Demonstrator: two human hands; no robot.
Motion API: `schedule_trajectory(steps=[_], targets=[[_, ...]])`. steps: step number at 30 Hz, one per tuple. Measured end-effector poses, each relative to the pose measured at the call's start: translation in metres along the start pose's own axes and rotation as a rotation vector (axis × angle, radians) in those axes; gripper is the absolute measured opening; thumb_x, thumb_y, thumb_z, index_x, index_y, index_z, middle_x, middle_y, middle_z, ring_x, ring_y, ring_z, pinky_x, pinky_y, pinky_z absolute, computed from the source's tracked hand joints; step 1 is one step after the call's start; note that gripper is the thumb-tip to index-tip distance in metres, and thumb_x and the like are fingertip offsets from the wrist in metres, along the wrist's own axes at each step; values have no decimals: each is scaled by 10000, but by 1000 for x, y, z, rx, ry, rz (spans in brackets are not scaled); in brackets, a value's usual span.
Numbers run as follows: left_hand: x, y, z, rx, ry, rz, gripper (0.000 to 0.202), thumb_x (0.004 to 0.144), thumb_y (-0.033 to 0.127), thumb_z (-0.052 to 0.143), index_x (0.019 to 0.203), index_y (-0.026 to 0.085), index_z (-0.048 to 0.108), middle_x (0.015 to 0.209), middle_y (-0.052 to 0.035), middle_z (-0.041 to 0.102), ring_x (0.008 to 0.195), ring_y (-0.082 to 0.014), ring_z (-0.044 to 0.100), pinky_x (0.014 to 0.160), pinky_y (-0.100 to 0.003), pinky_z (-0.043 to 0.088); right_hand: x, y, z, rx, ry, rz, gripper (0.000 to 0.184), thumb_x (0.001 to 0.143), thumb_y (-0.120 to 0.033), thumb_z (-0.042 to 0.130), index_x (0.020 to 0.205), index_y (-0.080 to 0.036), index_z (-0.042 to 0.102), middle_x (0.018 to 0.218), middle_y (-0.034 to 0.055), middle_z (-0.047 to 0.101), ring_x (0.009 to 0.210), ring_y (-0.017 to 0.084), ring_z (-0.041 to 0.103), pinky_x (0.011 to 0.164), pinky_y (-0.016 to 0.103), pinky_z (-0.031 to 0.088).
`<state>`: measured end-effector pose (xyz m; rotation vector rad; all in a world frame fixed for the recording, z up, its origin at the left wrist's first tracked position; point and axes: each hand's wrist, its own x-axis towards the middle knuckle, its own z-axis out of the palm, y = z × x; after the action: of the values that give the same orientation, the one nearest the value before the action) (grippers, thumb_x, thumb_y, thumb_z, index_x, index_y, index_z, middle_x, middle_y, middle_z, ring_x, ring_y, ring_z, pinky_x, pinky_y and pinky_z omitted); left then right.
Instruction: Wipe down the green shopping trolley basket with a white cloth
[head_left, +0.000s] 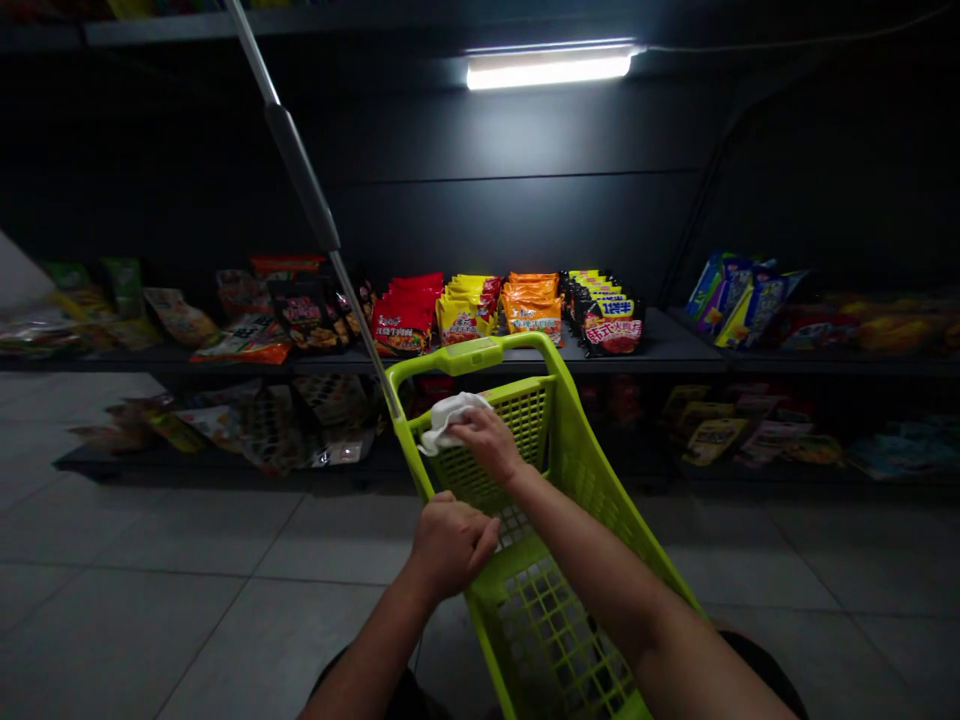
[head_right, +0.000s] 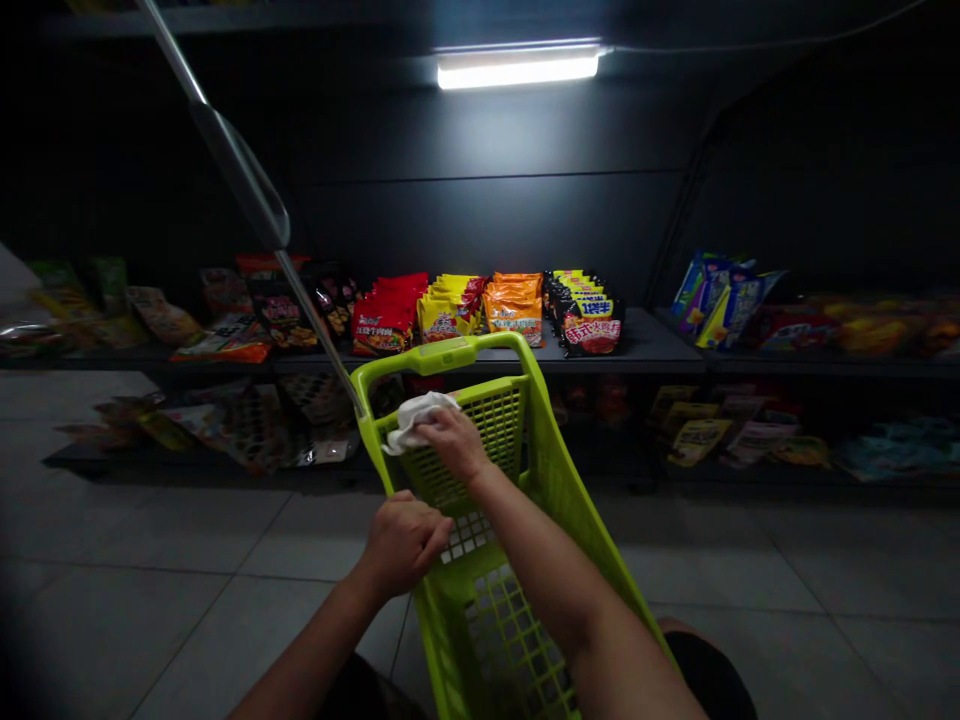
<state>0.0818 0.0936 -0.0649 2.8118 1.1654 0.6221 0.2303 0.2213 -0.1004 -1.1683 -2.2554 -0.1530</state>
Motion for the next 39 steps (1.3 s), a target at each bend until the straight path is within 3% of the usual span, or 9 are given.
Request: schedule_trajectory(steps=[6, 11, 14, 21, 24, 29, 32, 36, 39], targets=[[7, -2, 2, -8, -27, 22, 445, 973, 308, 396, 595, 224, 614, 611, -16, 708, 599, -155, 624, 663, -393, 319, -11, 62, -48, 5, 392, 673, 343, 952, -214, 473, 1219, -158, 681, 1199, 144, 585, 1154, 268, 525, 1005, 400, 431], [9, -2, 5, -5, -46, 40, 431, 964, 312, 416, 609, 226, 644, 618, -24, 716, 605, -156, 633, 675, -374, 350, 26, -4, -34, -19, 73, 138, 411, 923, -135, 476, 1285, -261, 624, 1387, 57, 583, 1383, 252, 381, 1212, 486, 148], [7, -2, 3, 37, -78, 17, 446, 972, 321, 410, 633, 222, 682, 634, -41, 728, 606, -162, 648, 681, -359, 378, 39, -12, -31, -30, -59, -68, 449, 942, -140, 459, 1353, -285, 567, 1409, 28, 584, 1346, 218, 438, 1219, 465, 127], [28, -8, -6, 244, -316, -230, 574, 1002, 456, 345, 741, 174, 772, 751, -154, 768, 653, -250, 712, 588, -324, 416, 4, 72, -72, -146, 78, 373, 355, 959, -120, 427, 1221, -209, 650, 1311, 88, 647, 1269, 250, 490, 1132, 441, 267], [39, -12, -6, 241, -313, -212, 507, 993, 426, 368, 821, 180, 776, 815, -153, 778, 686, -244, 723, 585, -309, 432, 8, 46, -61, -171, 90, 385, 311, 993, -160, 420, 1191, -229, 650, 1290, 74, 661, 1263, 258, 484, 1114, 455, 268], [36, -12, -4, 204, -354, -98, 377, 927, 440, 506, 738, 221, 748, 761, -100, 769, 634, -211, 697, 560, -291, 412, 27, -7, -34, -124, -49, -45, 337, 1021, -229, 421, 1315, -297, 570, 1388, 32, 607, 1311, 231, 450, 1106, 426, 267], [28, -15, -3, 163, -212, -70, 465, 998, 448, 386, 741, 225, 703, 741, -63, 750, 631, -181, 666, 564, -280, 385, 14, 20, -41, -123, -41, -19, 357, 1011, -200, 424, 1324, -280, 576, 1396, 42, 601, 1340, 234, 427, 1116, 424, 258], [23, -21, -1, 68, 54, -14, 498, 1027, 385, 355, 627, 206, 590, 612, -22, 663, 587, -140, 602, 579, -282, 337, -15, 74, -57, -109, 183, 355, 384, 966, -132, 423, 1269, -224, 640, 1379, 100, 596, 1356, 262, 399, 1134, 451, 271], [25, -21, 1, 31, 75, 52, 491, 1018, 375, 383, 590, 204, 552, 573, -6, 631, 553, -130, 569, 567, -296, 297, -17, 67, -46, -84, 335, 484, 401, 940, -95, 408, 1213, -218, 675, 1312, 110, 609, 1320, 258, 418, 1140, 441, 291]])
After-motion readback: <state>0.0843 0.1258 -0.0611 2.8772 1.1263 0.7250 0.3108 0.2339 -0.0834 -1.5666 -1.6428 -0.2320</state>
